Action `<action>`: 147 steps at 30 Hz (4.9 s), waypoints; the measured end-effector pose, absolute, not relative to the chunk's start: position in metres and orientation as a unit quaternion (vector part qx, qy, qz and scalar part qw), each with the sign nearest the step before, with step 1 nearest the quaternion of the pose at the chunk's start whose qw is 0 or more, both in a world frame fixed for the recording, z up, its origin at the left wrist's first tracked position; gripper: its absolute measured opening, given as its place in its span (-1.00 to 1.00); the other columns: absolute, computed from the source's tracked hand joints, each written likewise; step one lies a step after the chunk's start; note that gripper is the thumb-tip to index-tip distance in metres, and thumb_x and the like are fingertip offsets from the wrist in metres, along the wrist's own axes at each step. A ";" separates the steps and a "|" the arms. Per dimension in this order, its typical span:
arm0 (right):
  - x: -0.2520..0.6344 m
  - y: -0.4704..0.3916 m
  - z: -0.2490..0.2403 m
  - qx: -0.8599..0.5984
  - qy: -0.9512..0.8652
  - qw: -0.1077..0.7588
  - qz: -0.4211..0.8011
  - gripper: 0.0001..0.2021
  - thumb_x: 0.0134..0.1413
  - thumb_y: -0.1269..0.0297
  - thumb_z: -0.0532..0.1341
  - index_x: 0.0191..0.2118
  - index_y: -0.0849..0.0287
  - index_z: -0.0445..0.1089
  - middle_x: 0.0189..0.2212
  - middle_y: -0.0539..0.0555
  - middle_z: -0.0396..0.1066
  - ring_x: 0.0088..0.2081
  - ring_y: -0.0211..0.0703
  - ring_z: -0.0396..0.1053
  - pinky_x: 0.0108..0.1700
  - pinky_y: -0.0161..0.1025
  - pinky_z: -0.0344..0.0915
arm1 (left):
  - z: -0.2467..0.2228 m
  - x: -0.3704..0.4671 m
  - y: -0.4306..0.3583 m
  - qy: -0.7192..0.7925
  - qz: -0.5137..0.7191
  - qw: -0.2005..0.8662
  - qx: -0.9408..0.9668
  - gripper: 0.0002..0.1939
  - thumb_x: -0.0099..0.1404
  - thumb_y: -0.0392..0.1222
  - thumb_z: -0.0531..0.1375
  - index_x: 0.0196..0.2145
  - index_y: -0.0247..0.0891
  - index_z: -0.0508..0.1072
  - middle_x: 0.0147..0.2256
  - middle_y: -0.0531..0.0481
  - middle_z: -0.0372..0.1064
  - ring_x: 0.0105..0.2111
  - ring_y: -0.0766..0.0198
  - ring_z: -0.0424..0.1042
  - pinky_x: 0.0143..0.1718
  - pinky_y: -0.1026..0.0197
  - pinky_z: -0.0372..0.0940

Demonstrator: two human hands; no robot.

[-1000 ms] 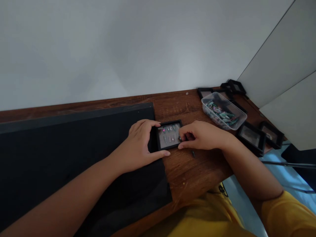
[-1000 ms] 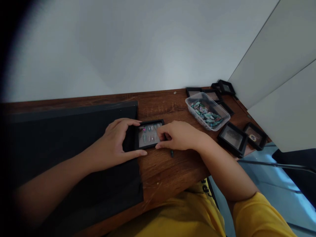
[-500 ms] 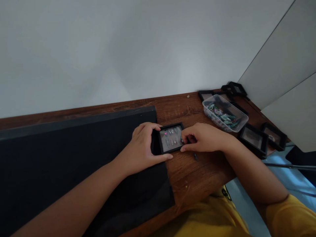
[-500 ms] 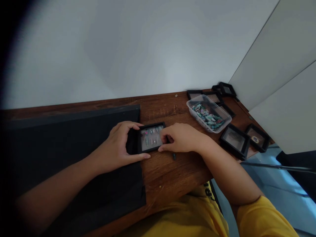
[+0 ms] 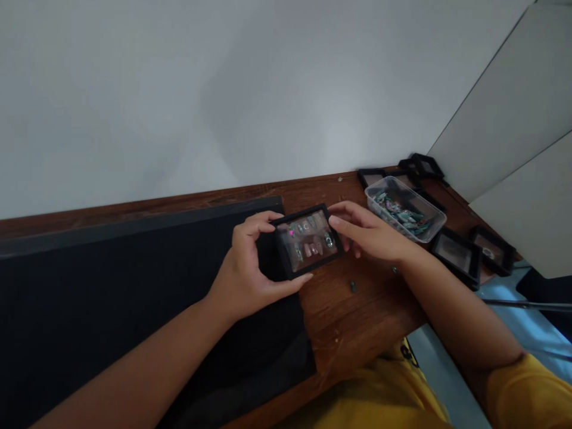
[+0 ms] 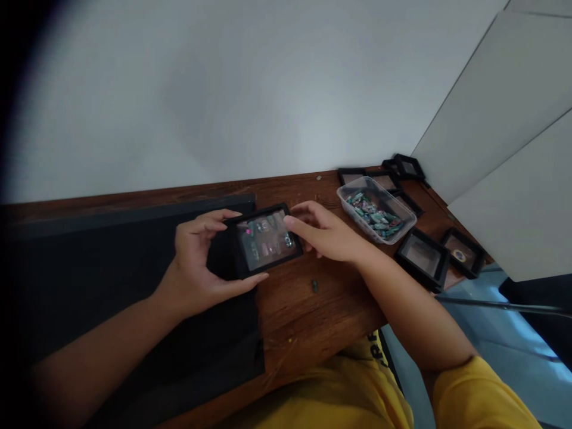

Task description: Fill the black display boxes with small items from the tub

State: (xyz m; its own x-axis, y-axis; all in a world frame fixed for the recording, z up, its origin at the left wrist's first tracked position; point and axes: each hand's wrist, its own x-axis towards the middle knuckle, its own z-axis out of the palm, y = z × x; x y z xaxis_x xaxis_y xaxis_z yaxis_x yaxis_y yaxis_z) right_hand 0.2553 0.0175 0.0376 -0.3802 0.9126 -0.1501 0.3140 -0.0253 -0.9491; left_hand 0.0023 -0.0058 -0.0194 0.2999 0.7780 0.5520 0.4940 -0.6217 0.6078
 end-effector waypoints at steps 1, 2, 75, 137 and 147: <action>0.254 0.017 0.038 -0.473 -0.625 0.248 0.569 -0.70 0.38 0.01 0.22 0.01 0.11 0.27 -0.44 -0.10 0.34 -0.49 -0.29 0.32 -0.55 -0.36 0.25 | -0.019 0.003 -0.006 0.393 0.443 0.162 0.789 -0.24 0.18 0.12 0.44 0.08 0.03 0.01 0.21 -0.18 0.20 0.29 -0.12 0.34 0.29 -0.29 0.34; 0.253 0.016 0.038 -0.467 -0.613 0.226 0.596 -0.71 0.40 0.00 0.21 -0.04 0.12 0.29 -0.52 -0.14 0.28 -0.54 -0.30 0.30 -0.58 -0.37 0.24 | -0.018 0.004 -0.006 0.382 0.453 0.159 0.790 -0.24 0.19 0.11 0.44 0.09 0.04 0.01 0.21 -0.18 0.20 0.28 -0.11 0.34 0.29 -0.29 0.34; 0.228 0.009 0.015 -0.380 -0.517 0.219 0.735 -0.74 0.34 0.10 0.34 -0.09 0.18 0.38 -0.57 -0.14 0.38 -0.61 -0.39 0.39 -0.56 -0.48 0.35 | 0.007 0.034 -0.014 0.518 0.517 0.592 0.338 -0.68 -0.23 -0.18 0.34 -0.42 -0.23 0.47 -0.43 0.05 0.44 -0.41 0.21 0.37 -0.37 0.21 0.32; 0.232 0.011 0.013 -0.385 -0.507 0.232 0.736 -0.72 0.28 0.07 0.38 -0.17 0.17 0.38 -0.53 -0.12 0.38 -0.60 -0.41 0.35 -0.52 -0.45 0.40 | 0.008 0.031 -0.010 0.512 0.510 0.605 0.335 -0.43 -0.27 -0.19 0.38 -0.18 -0.23 0.57 -0.37 0.07 0.57 -0.35 0.21 0.46 -0.31 0.23 0.40; 0.232 0.011 0.013 -0.387 -0.508 0.224 0.736 -0.75 0.34 0.11 0.34 -0.14 0.16 0.34 -0.56 -0.13 0.41 -0.59 -0.39 0.39 -0.51 -0.47 0.37 | 0.003 0.035 -0.010 0.508 0.527 0.586 0.347 -0.49 -0.18 -0.11 0.41 -0.20 -0.23 0.52 -0.33 0.07 0.52 -0.34 0.21 0.45 -0.30 0.20 0.40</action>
